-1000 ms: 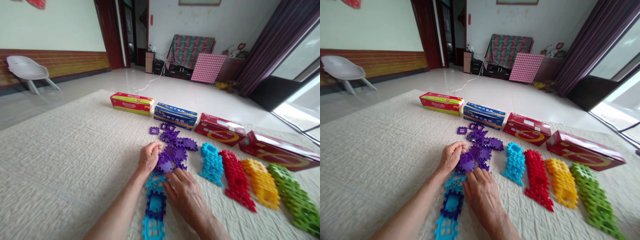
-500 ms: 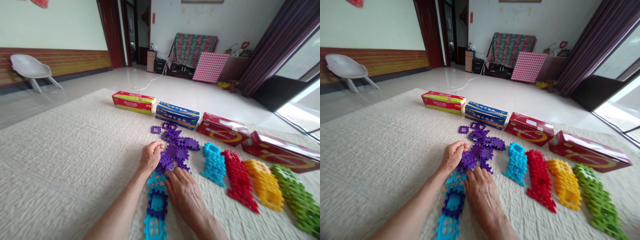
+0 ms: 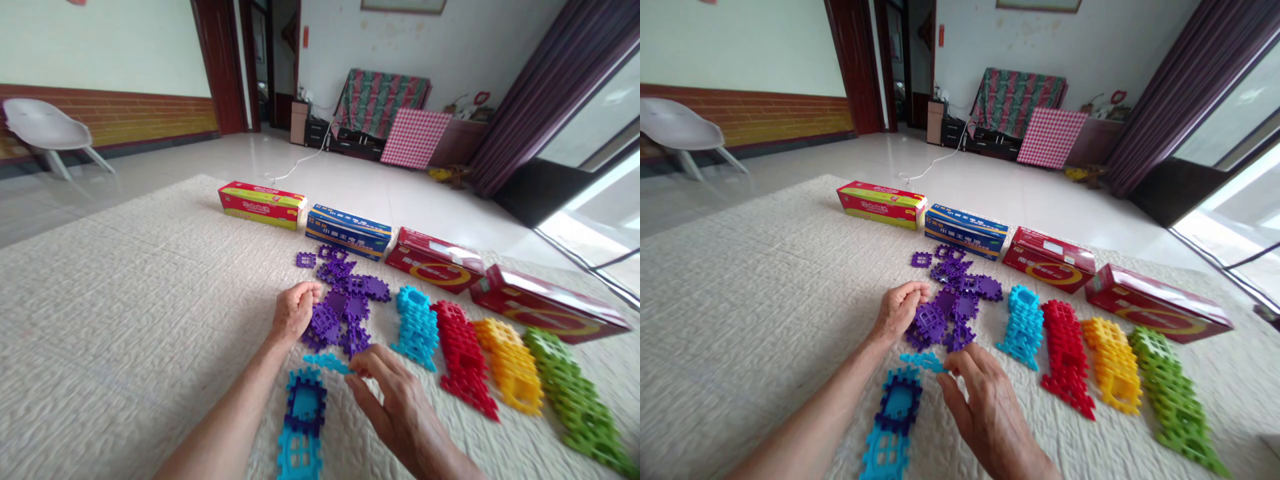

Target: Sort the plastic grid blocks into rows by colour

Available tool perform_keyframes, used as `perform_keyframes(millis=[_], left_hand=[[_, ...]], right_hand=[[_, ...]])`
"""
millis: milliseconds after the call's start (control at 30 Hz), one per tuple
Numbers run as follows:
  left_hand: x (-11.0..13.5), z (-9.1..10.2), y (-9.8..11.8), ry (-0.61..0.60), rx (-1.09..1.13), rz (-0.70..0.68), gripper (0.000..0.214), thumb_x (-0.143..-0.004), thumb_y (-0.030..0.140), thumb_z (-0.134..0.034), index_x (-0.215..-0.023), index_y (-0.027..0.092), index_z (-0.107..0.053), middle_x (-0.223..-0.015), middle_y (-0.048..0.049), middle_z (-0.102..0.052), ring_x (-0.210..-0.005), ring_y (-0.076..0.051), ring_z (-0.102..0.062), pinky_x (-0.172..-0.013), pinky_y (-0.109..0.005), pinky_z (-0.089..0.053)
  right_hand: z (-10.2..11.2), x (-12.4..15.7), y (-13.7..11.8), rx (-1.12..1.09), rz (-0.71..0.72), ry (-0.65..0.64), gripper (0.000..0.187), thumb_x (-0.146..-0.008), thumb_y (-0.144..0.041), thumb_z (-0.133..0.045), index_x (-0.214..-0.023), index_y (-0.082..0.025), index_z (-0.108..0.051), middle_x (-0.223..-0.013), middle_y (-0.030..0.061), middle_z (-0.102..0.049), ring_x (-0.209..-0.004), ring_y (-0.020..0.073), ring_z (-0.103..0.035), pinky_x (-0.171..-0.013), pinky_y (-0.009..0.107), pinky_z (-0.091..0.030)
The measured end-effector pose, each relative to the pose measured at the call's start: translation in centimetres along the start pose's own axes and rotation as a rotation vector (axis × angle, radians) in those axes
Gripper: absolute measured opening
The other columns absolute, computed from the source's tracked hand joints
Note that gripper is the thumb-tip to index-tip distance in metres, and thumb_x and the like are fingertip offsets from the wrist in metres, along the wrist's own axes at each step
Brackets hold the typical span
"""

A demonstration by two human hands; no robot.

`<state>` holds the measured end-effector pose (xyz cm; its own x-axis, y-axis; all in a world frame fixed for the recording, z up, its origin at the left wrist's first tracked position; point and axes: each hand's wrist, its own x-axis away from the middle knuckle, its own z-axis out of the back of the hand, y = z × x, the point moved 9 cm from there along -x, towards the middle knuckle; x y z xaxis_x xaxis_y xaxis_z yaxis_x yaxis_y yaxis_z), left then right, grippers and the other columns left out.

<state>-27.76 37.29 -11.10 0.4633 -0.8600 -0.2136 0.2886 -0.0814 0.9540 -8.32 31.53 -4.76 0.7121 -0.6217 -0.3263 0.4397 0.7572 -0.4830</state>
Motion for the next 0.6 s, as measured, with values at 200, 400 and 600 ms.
perform_keyframes(millis=[200, 400, 600], left_hand=[[0.0, -0.2, -0.4, -0.01, -0.005, 0.008, 0.03, -0.081, 0.023, -0.045, -0.092, 0.016, -0.072, -0.08, -0.0044, -0.075, -0.071, -0.015, -0.07, -0.067, -0.024, -0.054], [0.0, -0.2, -0.4, -0.013, -0.003, 0.016, 0.03, -0.079, 0.022, -0.045, -0.093, 0.015, -0.072, -0.08, -0.0047, -0.075, -0.071, -0.015, -0.07, -0.068, -0.025, -0.055], [0.0, -0.2, -0.3, -0.007, -0.011, 0.009, 0.029, -0.079, 0.021, -0.046, -0.091, 0.016, -0.072, -0.079, -0.0037, -0.075, -0.071, -0.015, -0.07, -0.068, -0.025, -0.054]], right_hand=[[3.3, 2.8, 2.9, 0.006, -0.029, 0.114, 0.008, -0.093, -0.026, -0.05, -0.091, -0.023, -0.057, -0.083, 0.002, -0.065, -0.071, 0.0135, -0.064, -0.062, 0.022, -0.052], [3.9, 4.0, 6.3, -0.055, -0.198, 0.197, 0.011, -0.091, -0.032, -0.055, -0.091, -0.023, -0.061, -0.077, -0.0006, -0.071, -0.066, 0.0135, -0.069, -0.059, 0.02, -0.054], [3.8, 4.1, 6.8, -0.051, -0.25, 0.306, 0.013, -0.091, -0.031, -0.05, -0.089, -0.022, -0.059, -0.07, -0.0016, -0.065, -0.057, 0.0115, -0.061, -0.052, 0.018, -0.048]])
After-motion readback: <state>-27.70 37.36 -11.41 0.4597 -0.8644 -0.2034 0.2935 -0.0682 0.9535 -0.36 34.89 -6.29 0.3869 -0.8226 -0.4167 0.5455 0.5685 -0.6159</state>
